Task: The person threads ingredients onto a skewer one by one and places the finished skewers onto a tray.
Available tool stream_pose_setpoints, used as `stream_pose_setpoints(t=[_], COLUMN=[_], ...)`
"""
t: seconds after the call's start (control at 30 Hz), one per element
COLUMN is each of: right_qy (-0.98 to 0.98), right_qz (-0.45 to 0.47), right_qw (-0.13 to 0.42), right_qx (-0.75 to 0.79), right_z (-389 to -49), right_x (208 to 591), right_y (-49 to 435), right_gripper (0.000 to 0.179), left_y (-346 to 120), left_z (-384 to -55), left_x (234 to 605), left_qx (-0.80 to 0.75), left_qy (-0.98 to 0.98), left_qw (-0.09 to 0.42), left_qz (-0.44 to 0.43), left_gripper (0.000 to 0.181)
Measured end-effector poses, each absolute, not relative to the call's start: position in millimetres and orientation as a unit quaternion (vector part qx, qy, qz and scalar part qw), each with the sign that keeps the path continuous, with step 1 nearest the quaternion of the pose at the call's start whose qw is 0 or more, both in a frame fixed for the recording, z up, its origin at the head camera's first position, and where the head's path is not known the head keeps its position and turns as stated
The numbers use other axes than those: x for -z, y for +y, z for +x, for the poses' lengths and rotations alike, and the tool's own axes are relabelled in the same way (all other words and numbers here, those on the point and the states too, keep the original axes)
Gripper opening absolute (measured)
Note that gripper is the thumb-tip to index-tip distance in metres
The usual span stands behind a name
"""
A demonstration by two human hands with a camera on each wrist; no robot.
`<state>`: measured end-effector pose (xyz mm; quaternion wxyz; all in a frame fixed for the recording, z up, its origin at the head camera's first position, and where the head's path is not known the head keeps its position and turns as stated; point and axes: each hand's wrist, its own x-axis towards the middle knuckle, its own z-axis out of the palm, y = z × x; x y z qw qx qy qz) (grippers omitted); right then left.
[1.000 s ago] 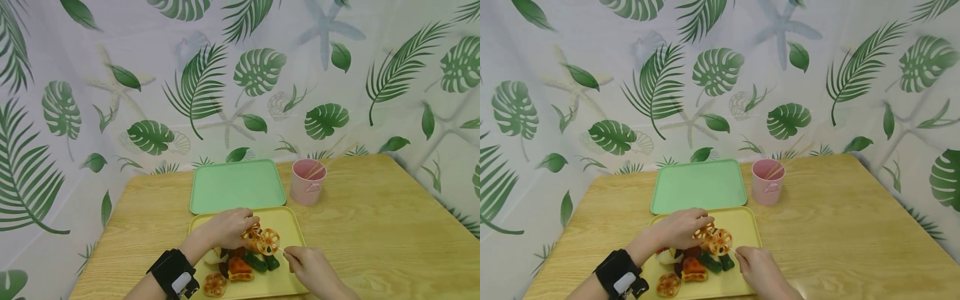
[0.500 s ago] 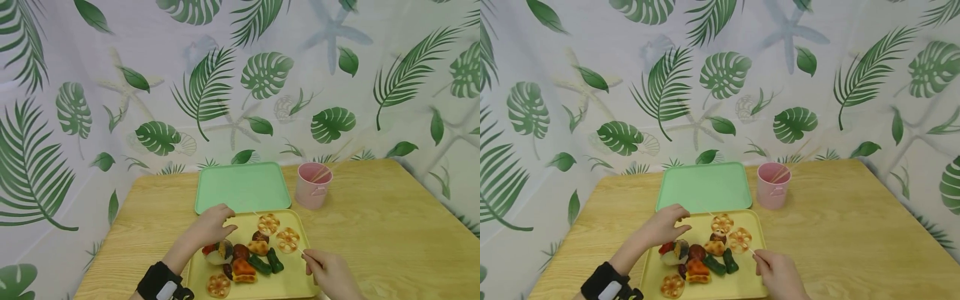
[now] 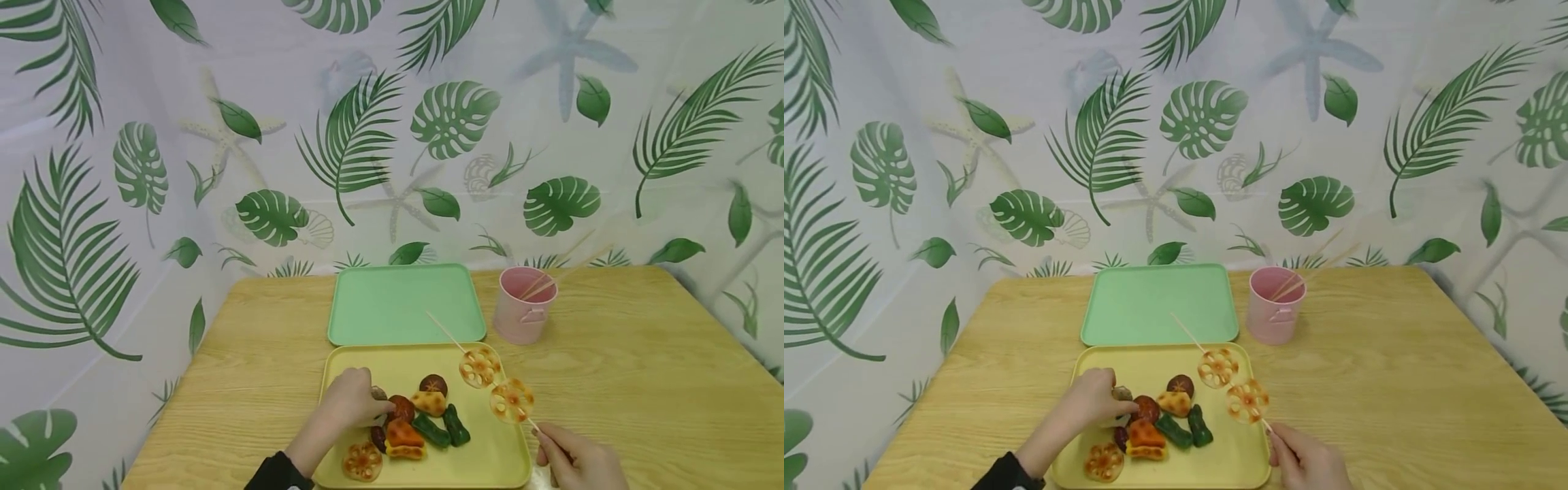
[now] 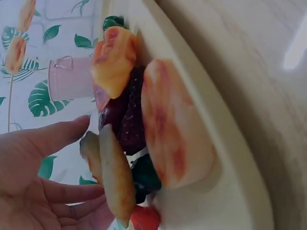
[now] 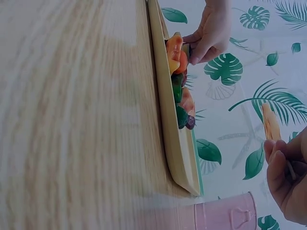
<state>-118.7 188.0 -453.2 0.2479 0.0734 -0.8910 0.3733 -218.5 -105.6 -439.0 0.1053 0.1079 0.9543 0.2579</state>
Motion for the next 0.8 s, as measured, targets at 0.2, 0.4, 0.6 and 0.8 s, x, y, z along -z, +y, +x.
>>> stream_pose_setpoints(t=[0.2, 0.4, 0.6, 0.8], right_qy=[-0.889, -0.888, -0.891, -0.878], right_qz=[0.065, 0.063, 0.062, 0.09], right_qw=[0.235, 0.229, 0.217, 0.245], right_qx=[-0.387, -0.393, -0.394, -0.402], right_z=[-116.9, -115.6, -114.8, -115.3], right_x=[456.5, 458.3, 461.0, 466.9], right_y=[182.6, 179.2, 175.9, 173.6], right_gripper=[0.018, 0.017, 0.015, 0.017], left_y=[-103.7, -109.3, -121.5, -132.4], left_z=[-213.0, -214.7, -219.0, -221.9], left_x=[443.3, 446.8, 449.6, 451.1], left_qx=[-0.237, -0.303, -0.342, -0.406], left_qy=[0.961, 0.943, 0.932, 0.908], left_qw=[0.098, 0.115, 0.095, 0.083], left_qz=[0.101, 0.08, 0.079, 0.07], left_gripper=[0.045, 0.052, 0.018, 0.031])
